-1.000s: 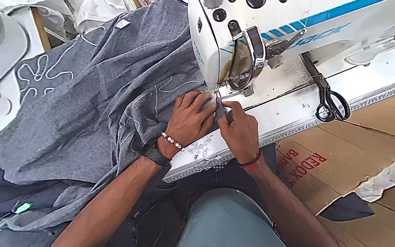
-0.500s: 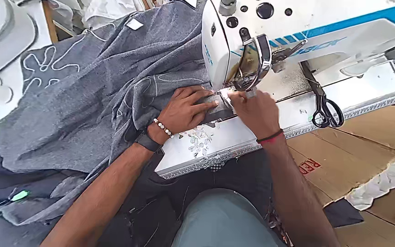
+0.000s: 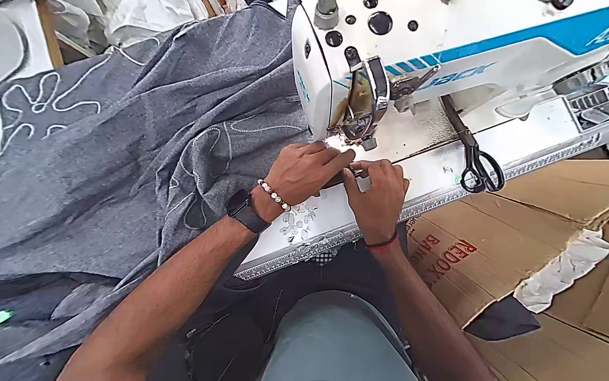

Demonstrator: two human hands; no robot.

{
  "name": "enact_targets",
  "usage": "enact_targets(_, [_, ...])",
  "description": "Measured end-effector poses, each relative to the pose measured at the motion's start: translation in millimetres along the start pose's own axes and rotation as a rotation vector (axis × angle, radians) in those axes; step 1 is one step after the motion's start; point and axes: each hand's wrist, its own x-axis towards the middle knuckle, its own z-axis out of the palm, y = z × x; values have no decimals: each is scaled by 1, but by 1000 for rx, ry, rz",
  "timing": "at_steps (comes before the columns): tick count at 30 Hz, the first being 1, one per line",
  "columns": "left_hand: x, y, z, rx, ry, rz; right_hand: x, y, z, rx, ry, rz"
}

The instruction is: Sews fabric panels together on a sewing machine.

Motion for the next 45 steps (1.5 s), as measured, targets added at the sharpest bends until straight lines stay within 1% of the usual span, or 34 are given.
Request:
enact_targets(4, [-4, -6, 2, 5, 19, 24, -7, 4, 3, 60, 70, -91])
enact_targets(7, [-7, -10, 3, -19, 2, 71, -11, 3, 5, 27, 112, -180])
enact_targets(10, [-14, -14, 3, -50, -35, 111, -17, 5, 2, 13, 71, -221])
enact_targets(12, [-19, -14, 2, -62, -65, 104, -18, 7, -2, 71, 58, -196])
enact_targets(14, [-25, -12, 1, -63, -101, 80, -14, 8, -6, 123, 67, -109])
enact_targets(16, [-27, -10, -1, -22, -124, 59, -5, 4, -9, 149, 14, 1])
enact_targets(19, [-30, -7, 1, 22, -91, 54, 6, -8, -14, 141, -116, 99])
enact_targets(22, [-31, -6, 2, 28, -64, 34, 11, -15, -13, 101, -146, 126])
enact_targets(25, [-32, -5, 1, 61, -79, 1, 6, -17, -1, 10, -66, 22])
enact_targets(28, [-33, -5, 2, 65, -112, -16, -4, -16, 8, -93, 87, -170])
enact_targets(29, [-33, -6, 1, 56, -119, -13, -6, -16, 9, -113, 112, -224])
enact_targets(30, [-33, -6, 1, 43, -116, -5, -10, -16, 8, -131, 111, -259])
enact_targets(32, [-32, -8, 1, 12, -105, 4, -15, -15, 4, -165, 52, -294])
enact_targets(35, [-32, -10, -2, -5, -80, 19, -22, -12, -11, -94, -88, -273])
enact_targets(37, [-34, -9, -2, 28, -73, 39, -19, -5, -22, 40, -69, -239])
enact_targets(39, [-33, -6, -3, 72, -56, 50, -12, 3, -26, 90, -31, -241])
enact_targets(41, [-29, 2, -3, 52, -40, -7, -3, 8, -23, 62, -93, -275])
enact_targets(42, [-28, 7, -3, -14, -32, -74, 2, 9, -20, 48, -114, -296])
enact_targets(44, [-30, 12, -3, -183, -20, -208, 7, 10, -12, 42, -100, -338])
enact_targets(45, [-32, 13, -3, -239, -16, -249, 8, 10, -9, 49, -86, -353])
